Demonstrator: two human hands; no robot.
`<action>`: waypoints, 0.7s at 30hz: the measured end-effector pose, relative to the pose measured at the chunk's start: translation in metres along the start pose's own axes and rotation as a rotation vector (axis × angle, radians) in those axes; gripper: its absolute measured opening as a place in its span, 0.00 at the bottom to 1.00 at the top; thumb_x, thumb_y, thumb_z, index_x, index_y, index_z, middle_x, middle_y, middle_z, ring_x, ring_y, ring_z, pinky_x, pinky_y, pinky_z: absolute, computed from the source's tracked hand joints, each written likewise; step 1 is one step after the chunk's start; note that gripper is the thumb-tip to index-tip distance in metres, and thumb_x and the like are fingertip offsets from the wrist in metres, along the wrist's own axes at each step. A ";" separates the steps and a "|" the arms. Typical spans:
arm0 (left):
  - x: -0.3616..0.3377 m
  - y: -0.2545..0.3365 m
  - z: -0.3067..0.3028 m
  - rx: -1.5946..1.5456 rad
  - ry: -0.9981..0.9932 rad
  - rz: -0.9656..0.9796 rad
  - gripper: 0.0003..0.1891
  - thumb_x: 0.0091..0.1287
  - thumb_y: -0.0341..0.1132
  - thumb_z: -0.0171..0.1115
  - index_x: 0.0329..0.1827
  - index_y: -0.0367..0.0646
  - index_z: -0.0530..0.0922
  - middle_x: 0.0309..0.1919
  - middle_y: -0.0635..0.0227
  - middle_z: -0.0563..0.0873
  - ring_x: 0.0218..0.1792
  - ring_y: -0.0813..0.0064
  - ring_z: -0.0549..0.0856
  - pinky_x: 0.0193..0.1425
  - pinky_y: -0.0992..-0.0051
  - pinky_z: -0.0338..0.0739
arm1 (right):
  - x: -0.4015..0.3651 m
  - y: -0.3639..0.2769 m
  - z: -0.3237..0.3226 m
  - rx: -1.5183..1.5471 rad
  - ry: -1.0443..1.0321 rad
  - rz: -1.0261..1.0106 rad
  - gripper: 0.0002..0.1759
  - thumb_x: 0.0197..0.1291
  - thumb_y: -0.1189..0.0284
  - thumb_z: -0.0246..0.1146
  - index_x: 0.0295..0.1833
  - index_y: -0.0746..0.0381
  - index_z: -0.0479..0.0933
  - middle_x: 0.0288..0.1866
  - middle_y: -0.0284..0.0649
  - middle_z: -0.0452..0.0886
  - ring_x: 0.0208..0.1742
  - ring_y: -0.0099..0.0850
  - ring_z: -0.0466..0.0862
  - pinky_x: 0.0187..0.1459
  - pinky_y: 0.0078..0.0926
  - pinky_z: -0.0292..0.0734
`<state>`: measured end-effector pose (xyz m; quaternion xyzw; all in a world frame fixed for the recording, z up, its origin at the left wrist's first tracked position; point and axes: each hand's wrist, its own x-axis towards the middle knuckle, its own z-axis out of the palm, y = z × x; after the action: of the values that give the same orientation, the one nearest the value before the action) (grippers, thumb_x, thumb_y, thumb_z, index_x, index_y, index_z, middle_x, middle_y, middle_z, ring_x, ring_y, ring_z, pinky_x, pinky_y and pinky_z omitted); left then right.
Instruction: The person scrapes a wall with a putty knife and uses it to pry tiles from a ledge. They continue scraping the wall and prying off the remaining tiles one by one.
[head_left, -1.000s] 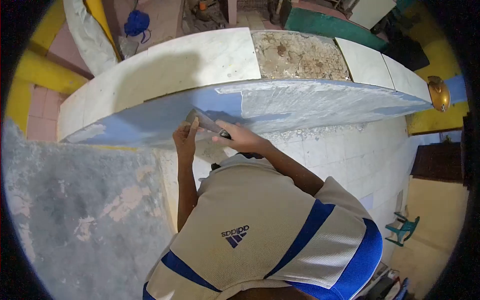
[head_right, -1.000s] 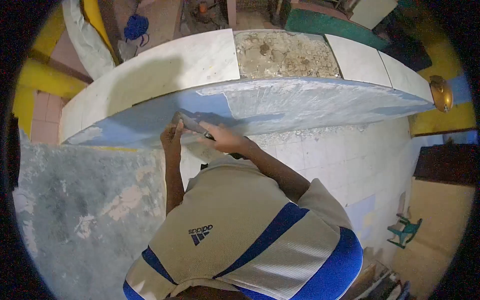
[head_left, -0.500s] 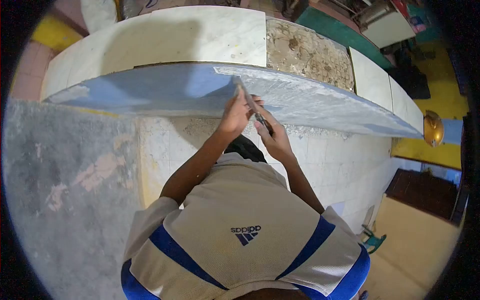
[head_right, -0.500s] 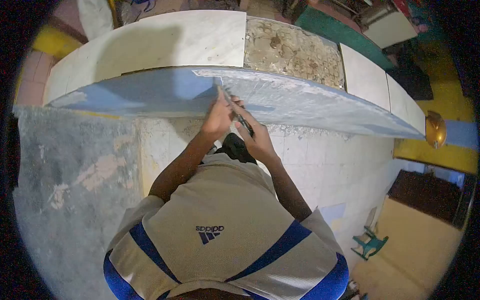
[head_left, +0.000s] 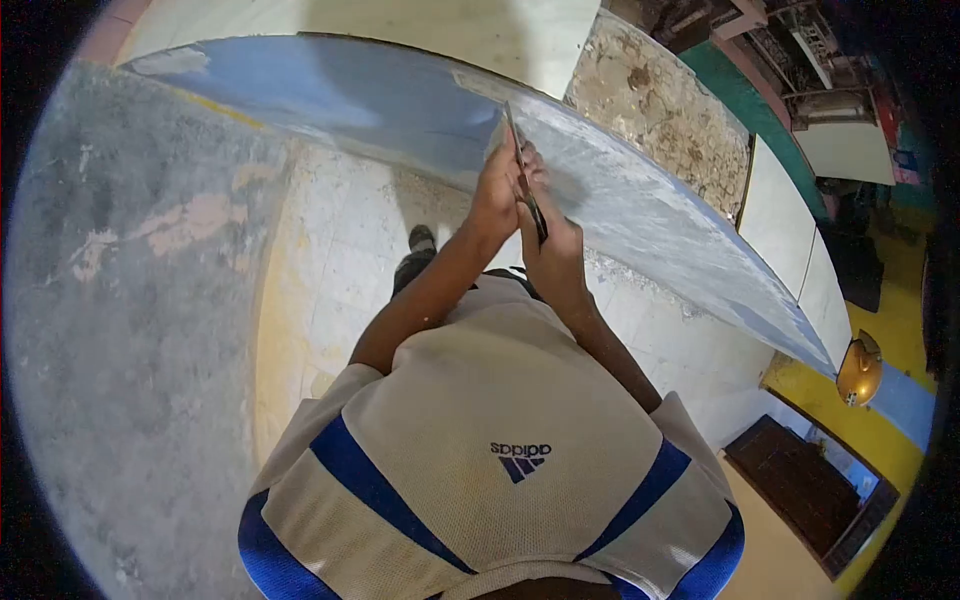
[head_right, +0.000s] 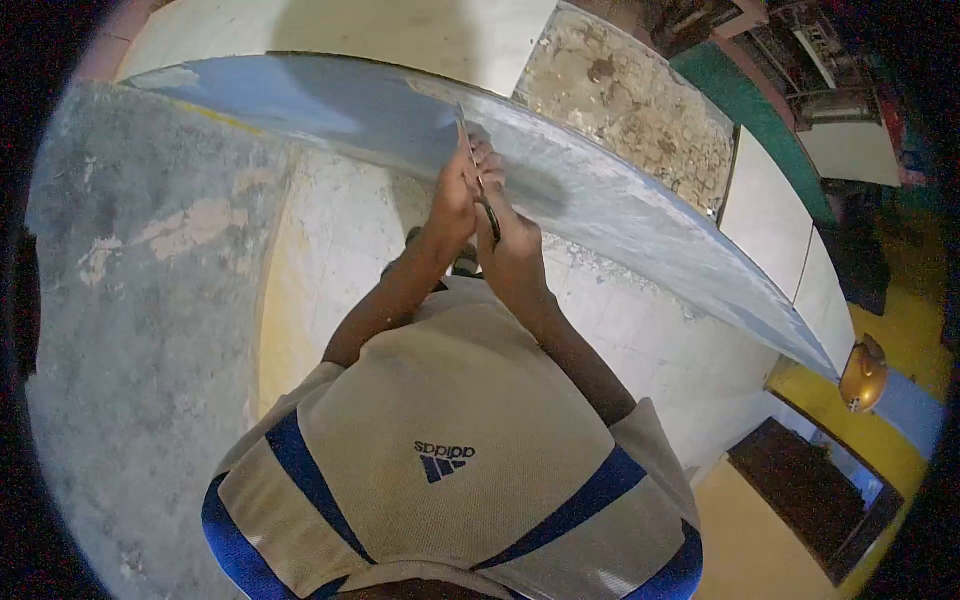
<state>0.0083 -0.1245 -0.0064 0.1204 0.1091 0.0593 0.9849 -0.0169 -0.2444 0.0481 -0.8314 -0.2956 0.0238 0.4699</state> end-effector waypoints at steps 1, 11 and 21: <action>0.006 -0.004 -0.003 -0.065 -0.086 0.036 0.14 0.80 0.52 0.54 0.47 0.52 0.70 0.36 0.78 0.71 0.35 0.78 0.73 0.41 0.78 0.72 | 0.001 0.000 -0.008 -0.006 -0.025 0.046 0.22 0.71 0.76 0.62 0.68 0.70 0.74 0.33 0.63 0.80 0.25 0.44 0.83 0.31 0.33 0.77; 0.007 0.006 0.016 -0.123 0.067 0.065 0.19 0.80 0.54 0.54 0.39 0.49 0.71 0.28 0.74 0.72 0.29 0.77 0.73 0.35 0.77 0.74 | 0.022 -0.019 -0.019 0.032 -0.137 0.152 0.23 0.71 0.73 0.57 0.70 0.63 0.70 0.41 0.68 0.80 0.46 0.66 0.80 0.45 0.53 0.78; 0.012 0.016 0.003 -0.112 0.086 0.100 0.18 0.81 0.51 0.54 0.38 0.47 0.72 0.28 0.73 0.73 0.28 0.77 0.73 0.36 0.76 0.75 | 0.028 -0.030 -0.009 0.082 -0.137 0.090 0.23 0.72 0.73 0.57 0.70 0.67 0.72 0.59 0.65 0.80 0.63 0.60 0.79 0.58 0.40 0.79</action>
<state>0.0195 -0.1075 -0.0020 0.0679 0.1417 0.1194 0.9803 -0.0052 -0.2251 0.0839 -0.8203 -0.2883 0.1139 0.4806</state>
